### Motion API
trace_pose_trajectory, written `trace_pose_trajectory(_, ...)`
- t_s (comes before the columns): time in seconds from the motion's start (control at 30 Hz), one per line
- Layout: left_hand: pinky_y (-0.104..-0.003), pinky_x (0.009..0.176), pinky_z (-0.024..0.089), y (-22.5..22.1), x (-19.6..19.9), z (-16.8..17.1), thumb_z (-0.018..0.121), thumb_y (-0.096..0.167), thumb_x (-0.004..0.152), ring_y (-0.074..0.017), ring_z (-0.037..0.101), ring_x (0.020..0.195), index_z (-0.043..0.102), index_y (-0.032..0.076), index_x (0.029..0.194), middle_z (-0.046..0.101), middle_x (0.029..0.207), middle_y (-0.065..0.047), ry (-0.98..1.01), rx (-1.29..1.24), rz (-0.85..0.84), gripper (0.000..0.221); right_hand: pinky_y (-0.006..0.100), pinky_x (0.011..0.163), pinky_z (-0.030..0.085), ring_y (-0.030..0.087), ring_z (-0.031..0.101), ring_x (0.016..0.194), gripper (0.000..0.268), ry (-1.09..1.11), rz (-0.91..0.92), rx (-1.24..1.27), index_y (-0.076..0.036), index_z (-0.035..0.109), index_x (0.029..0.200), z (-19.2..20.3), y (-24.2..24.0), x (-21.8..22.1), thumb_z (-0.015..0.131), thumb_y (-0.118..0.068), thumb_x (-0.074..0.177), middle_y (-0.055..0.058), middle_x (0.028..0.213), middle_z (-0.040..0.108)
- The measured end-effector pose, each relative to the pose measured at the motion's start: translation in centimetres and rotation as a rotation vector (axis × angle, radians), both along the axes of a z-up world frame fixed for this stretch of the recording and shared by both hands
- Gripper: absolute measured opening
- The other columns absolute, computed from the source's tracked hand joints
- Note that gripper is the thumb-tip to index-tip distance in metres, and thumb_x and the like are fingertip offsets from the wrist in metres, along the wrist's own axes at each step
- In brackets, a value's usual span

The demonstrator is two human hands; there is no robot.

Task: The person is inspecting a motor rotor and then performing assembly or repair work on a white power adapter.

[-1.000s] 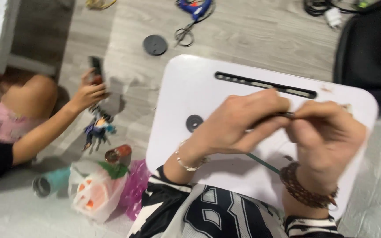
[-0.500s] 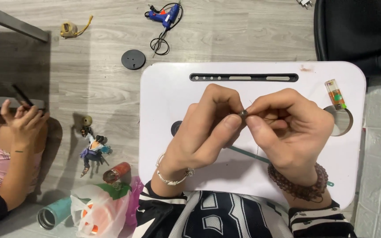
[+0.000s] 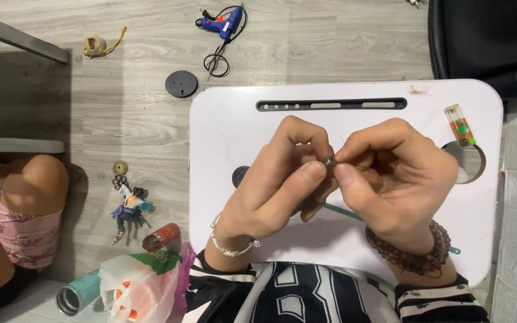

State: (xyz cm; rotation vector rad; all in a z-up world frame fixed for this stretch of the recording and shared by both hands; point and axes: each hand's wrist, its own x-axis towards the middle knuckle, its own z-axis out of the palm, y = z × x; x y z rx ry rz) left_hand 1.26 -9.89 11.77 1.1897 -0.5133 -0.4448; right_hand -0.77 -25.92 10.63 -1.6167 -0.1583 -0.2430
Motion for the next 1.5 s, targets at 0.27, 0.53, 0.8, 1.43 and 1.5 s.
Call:
trace_pose_trajectory(0.27,-0.025,0.054,0.034,0.7,-0.1,0.5,0.037,0.018,0.107,-0.0121,0.039,0.053,0.036,0.008,0.110,0.039,0.063,-0.001,-0.097,0.146,0.017,0.011,0.018,0.052,0.029,0.006,0.034,0.054,0.009,0.168,0.180,0.104,-0.002,0.057,0.087,0.9,-0.7,0.6,0.063,-0.008,0.086,0.001,0.064,0.047)
trace_pose_trajectory(0.53,-0.026,0.053,0.032,0.7,-0.2,0.6,0.035,0.019,0.108,-0.0122,0.038,0.052,0.035,0.007,0.111,0.037,0.063,-0.001,-0.088,0.092,-0.018,0.013,0.018,0.050,0.027,0.004,0.029,0.052,0.006,0.131,0.189,0.121,-0.002,0.056,0.085,0.1,-0.5,0.5,0.060,-0.006,0.083,0.000,0.063,0.047)
trace_pose_trajectory(0.8,-0.022,0.049,0.035,0.9,-0.4,1.0,0.036,0.026,0.109,-0.0129,0.045,0.048,0.034,0.008,0.109,0.043,0.066,-0.005,0.132,-0.023,-0.120,0.018,0.025,0.038,0.024,0.009,0.027,0.038,0.010,-0.508,-0.041,-0.230,0.005,0.053,0.080,-1.9,0.3,1.2,0.057,0.014,0.077,0.002,0.050,0.045)
trace_pose_trajectory(1.43,-0.024,0.053,0.037,2.3,-0.1,0.9,0.042,0.015,0.105,-0.0124,0.044,0.051,0.041,0.003,0.107,0.047,0.066,-0.003,-0.286,0.338,0.039,0.012,0.020,0.045,0.046,0.012,0.054,0.042,0.014,0.157,0.500,0.055,0.006,0.063,0.086,1.5,-2.0,2.7,0.052,-0.002,0.092,0.009,0.055,0.057)
trace_pose_trajectory(1.5,-0.026,0.057,0.039,2.2,0.3,0.6,0.047,0.015,0.103,-0.0152,0.045,0.058,0.044,0.004,0.102,0.054,0.072,-0.004,-0.370,0.428,0.073,0.011,0.020,0.031,0.026,0.007,0.036,0.035,0.020,0.343,0.750,0.362,0.010,0.065,0.085,0.1,-2.6,3.5,0.056,-0.007,0.092,0.015,0.058,0.063)
